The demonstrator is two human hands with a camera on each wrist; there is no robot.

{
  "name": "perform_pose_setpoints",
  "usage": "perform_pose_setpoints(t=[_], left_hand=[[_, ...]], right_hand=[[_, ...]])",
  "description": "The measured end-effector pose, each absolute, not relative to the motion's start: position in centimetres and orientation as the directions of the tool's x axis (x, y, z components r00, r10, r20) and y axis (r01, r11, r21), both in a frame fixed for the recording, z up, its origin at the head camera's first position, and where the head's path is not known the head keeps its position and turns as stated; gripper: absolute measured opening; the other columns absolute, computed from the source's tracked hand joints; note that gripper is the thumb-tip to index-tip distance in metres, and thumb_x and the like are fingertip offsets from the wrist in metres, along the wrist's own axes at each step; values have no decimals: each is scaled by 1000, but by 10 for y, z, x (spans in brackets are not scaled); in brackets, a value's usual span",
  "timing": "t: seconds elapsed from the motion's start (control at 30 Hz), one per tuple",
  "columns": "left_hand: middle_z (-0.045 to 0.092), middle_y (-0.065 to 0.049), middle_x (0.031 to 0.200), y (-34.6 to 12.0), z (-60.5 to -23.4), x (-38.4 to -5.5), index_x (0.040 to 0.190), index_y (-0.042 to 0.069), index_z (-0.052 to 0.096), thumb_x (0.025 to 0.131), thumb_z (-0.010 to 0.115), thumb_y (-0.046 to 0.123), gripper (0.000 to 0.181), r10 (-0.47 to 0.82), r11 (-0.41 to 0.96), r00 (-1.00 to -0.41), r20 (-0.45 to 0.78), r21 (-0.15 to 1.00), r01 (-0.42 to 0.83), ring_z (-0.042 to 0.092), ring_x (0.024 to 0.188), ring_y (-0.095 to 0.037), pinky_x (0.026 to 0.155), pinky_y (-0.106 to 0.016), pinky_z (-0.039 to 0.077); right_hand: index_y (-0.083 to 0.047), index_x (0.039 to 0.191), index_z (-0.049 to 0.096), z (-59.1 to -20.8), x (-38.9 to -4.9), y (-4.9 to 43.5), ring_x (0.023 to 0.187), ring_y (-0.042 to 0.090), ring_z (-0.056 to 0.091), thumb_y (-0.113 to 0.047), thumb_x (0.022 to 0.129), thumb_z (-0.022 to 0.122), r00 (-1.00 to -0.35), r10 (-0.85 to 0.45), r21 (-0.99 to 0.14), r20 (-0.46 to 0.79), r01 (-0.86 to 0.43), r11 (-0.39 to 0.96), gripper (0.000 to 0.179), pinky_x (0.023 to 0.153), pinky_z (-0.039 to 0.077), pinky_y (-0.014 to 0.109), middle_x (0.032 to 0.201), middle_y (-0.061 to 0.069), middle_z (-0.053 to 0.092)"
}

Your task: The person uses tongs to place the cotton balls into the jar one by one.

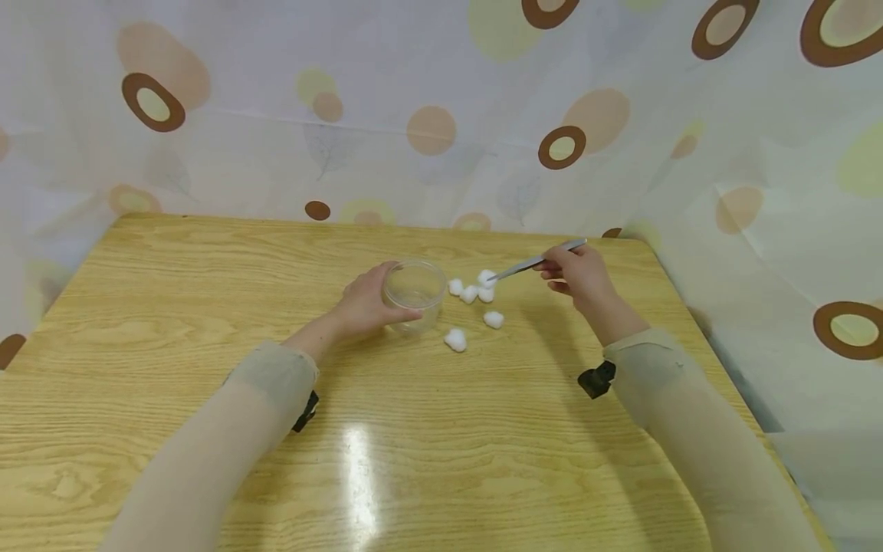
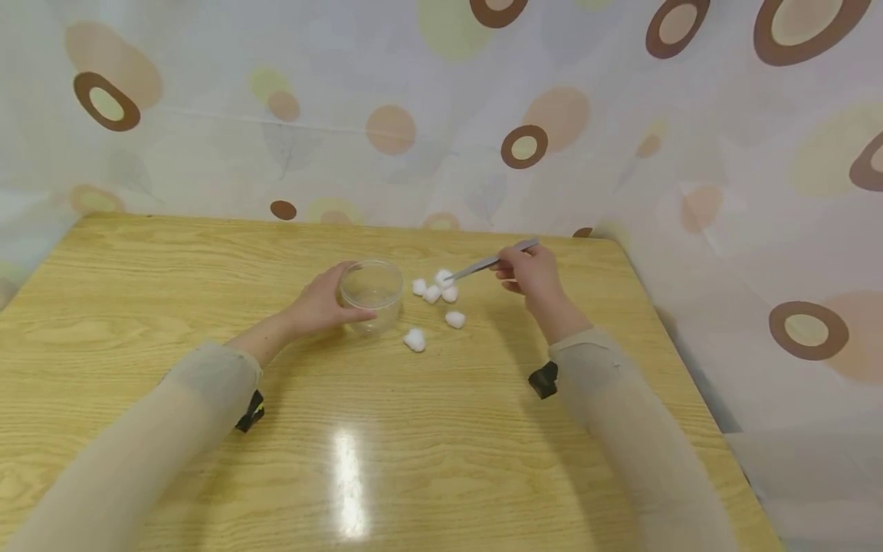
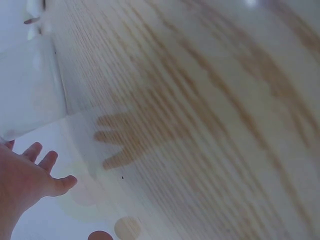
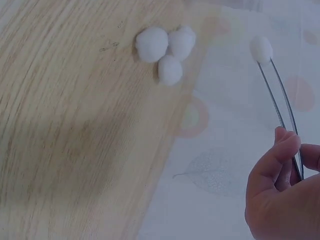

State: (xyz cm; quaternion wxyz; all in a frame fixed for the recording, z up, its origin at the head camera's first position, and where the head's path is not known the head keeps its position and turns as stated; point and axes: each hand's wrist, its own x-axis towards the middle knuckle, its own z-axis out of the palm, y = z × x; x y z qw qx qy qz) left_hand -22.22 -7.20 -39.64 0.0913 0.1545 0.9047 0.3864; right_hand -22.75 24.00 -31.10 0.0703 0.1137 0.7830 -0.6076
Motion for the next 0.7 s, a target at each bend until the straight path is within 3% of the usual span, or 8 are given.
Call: perform_pose_setpoints(t=[0.23, 0.7], left_hand=[[39, -11, 145, -71, -397, -222, 145, 11, 28, 75, 74, 46, 91, 348, 651, -937, -43, 730, 208, 36, 131, -35, 107, -58, 20], [37, -11, 146, -72, -394, -220, 146, 10, 25, 76, 73, 46, 92, 350, 652, -934, -67, 734, 192, 34, 132, -36, 108, -58, 18]], right_hand=[[-7, 87, 53, -300, -228, 242, 52, 1, 58, -13, 94, 48, -962, 96, -957, -254, 264, 117, 11, 50, 46, 15, 58, -10, 65], [-6, 85, 54, -278, -235, 232, 50, 2, 56, -11, 93, 49, -968, 93, -970, -233, 237, 42, 10, 49, 45, 16, 58, -6, 66]])
